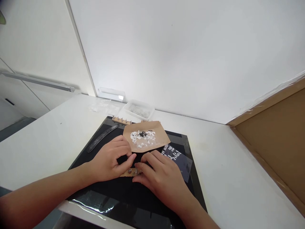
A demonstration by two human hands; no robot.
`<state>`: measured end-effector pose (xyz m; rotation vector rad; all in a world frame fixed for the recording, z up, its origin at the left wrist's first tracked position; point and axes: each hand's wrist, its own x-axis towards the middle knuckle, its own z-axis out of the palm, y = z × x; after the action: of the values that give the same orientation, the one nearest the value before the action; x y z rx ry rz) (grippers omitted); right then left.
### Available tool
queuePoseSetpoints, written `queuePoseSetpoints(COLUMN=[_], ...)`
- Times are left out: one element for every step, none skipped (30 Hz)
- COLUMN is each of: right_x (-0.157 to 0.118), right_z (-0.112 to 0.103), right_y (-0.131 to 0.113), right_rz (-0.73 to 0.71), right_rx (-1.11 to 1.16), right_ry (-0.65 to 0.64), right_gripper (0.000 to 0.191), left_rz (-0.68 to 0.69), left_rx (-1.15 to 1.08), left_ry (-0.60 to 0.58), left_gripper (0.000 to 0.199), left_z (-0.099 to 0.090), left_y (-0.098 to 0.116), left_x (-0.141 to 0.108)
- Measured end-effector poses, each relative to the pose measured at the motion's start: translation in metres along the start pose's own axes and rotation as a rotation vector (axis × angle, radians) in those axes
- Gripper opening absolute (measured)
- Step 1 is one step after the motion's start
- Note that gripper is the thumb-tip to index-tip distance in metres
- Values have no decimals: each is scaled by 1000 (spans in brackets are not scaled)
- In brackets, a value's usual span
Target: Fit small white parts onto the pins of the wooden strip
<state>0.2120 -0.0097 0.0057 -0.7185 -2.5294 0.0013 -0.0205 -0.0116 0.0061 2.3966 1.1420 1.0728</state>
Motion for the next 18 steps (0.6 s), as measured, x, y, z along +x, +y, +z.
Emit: queuePoseSetpoints(right_x=[0, 0, 0, 0, 0, 0, 0, 0, 0, 0, 0, 0, 0, -1, -1, -1, -1, 0], right_z=[0, 0, 0, -1, -1, -1, -1, -1, 0, 0, 0, 0, 0, 1, 1, 1, 1, 1], right_y=[0, 1, 1, 1, 1, 0, 0, -1, -1, -1, -2, -2, -2, -1, -1, -1, -1, 0], right_rz=[-3, -4, -5, -4, -3, -4, -4, -3, -1, 0, 2, 2, 3, 3, 4, 6, 7, 9], right_rx=[0, 0, 0, 0, -1, -2, -2, -2, -2, 0, 1, 4, 5, 7, 9, 11, 14, 17], right_ry=[2, 5, 6, 6, 6, 6, 4, -1, -6, -12, -16, -18, -18, -18, -16, -16, -18, -19], right_gripper=[21, 21, 21, 21, 20, 20, 20, 21, 21, 21, 21, 21, 21, 21, 22, 22, 22, 22], left_rz=[0, 1, 1, 1, 1, 1, 1, 2, 1, -1, -4, -9, -12, -15, -14, -12, -11, -13], left_rx=[2, 4, 6, 8, 9, 9, 8, 7, 7, 8, 10, 11, 12, 12, 12, 12, 13, 14], left_ry=[-1, -3, -2, -3, -2, -2, -2, -4, -5, -6, -9, -13, -15, -18, -22, -26, -27, -26], left_gripper=[29, 29, 29, 29, 29, 29, 29, 29, 29, 29, 29, 29, 29, 29, 29, 29, 29, 28], left_z=[0, 0, 0, 1, 1, 1, 1, 1, 1, 2, 2, 2, 2, 2, 2, 2, 2, 2], left_y=[0, 0, 0, -1, -1, -1, -1, -1, -1, -1, -2, -2, -2, -2, -2, -2, -1, -1], left_x=[0, 0, 0, 0, 0, 0, 0, 0, 0, 0, 0, 0, 0, 0, 0, 0, 0, 0])
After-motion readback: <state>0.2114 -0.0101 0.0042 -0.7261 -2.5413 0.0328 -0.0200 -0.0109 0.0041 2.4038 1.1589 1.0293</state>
